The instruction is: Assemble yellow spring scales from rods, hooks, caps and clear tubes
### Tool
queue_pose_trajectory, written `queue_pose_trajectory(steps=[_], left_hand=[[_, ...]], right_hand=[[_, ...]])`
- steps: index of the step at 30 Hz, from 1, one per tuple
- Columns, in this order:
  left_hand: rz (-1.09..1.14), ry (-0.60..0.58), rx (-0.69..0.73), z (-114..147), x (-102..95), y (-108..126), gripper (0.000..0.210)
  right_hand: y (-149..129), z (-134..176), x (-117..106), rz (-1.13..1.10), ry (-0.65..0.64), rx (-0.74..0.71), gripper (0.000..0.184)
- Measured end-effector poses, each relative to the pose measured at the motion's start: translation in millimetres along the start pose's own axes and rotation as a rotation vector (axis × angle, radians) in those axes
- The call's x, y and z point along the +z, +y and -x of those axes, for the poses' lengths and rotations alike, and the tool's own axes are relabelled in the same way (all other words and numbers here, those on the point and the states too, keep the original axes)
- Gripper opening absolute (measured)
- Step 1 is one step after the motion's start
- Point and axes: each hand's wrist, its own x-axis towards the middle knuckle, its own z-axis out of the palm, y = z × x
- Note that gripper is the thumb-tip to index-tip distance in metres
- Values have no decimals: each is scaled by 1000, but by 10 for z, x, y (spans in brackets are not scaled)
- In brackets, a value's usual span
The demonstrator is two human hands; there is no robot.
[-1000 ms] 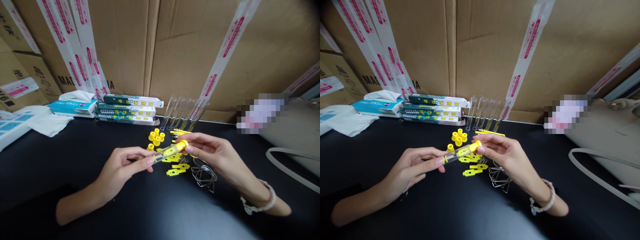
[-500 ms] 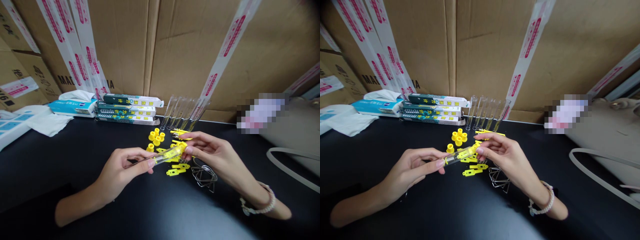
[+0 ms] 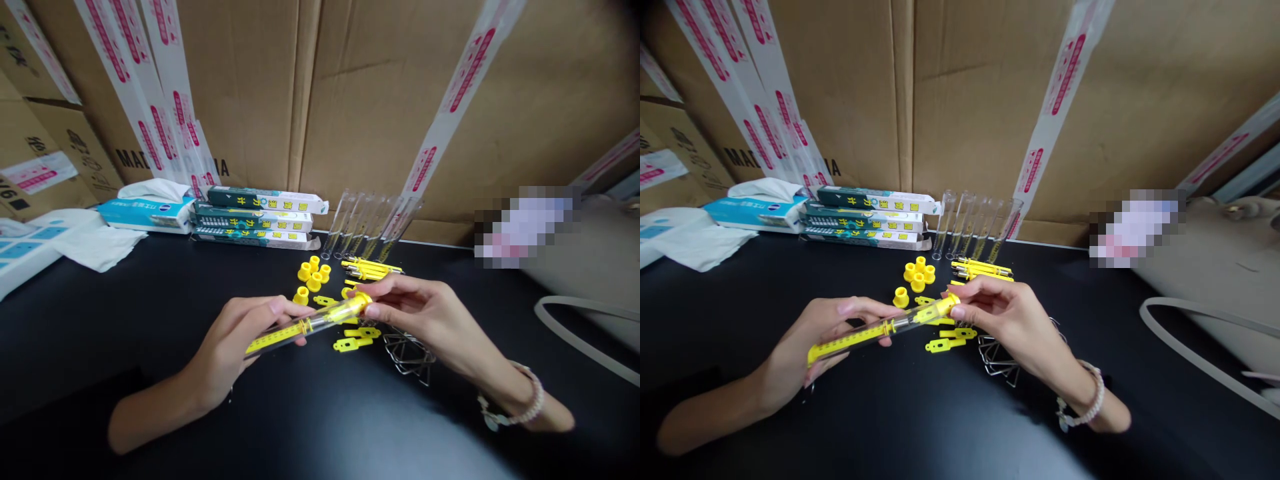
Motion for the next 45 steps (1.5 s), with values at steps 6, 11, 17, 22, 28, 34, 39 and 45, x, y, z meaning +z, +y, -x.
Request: queue_pose_trajectory(steps=[6, 11, 17, 22, 28, 34, 39, 45], left_hand=[[54, -157, -66, -38, -61, 34, 62], [206, -225, -91, -24, -48, 131, 76], [309, -226, -143, -47, -43, 131, 83], [276, -146, -220, -71, -69, 125, 88], [256, -72, -205, -84, -85, 114, 88], [273, -68, -182, -85, -78, 114, 86], [291, -78, -177, -89, -90, 109, 84], [263, -69, -198, -87, -120, 77, 87]], right_hand=[[28, -15, 58, -117, 25, -94, 27], [21, -3, 72, -165, 36, -69, 33], [32, 31, 87, -177, 5, -83, 31], [17, 50, 54, -130, 10, -94, 31], [22, 38, 1, -90, 31, -100, 33], [28, 47, -4, -71, 38, -115, 34], [4, 47, 3, -60, 55, -111, 37], [-18, 49, 5, -47, 42, -89, 36]])
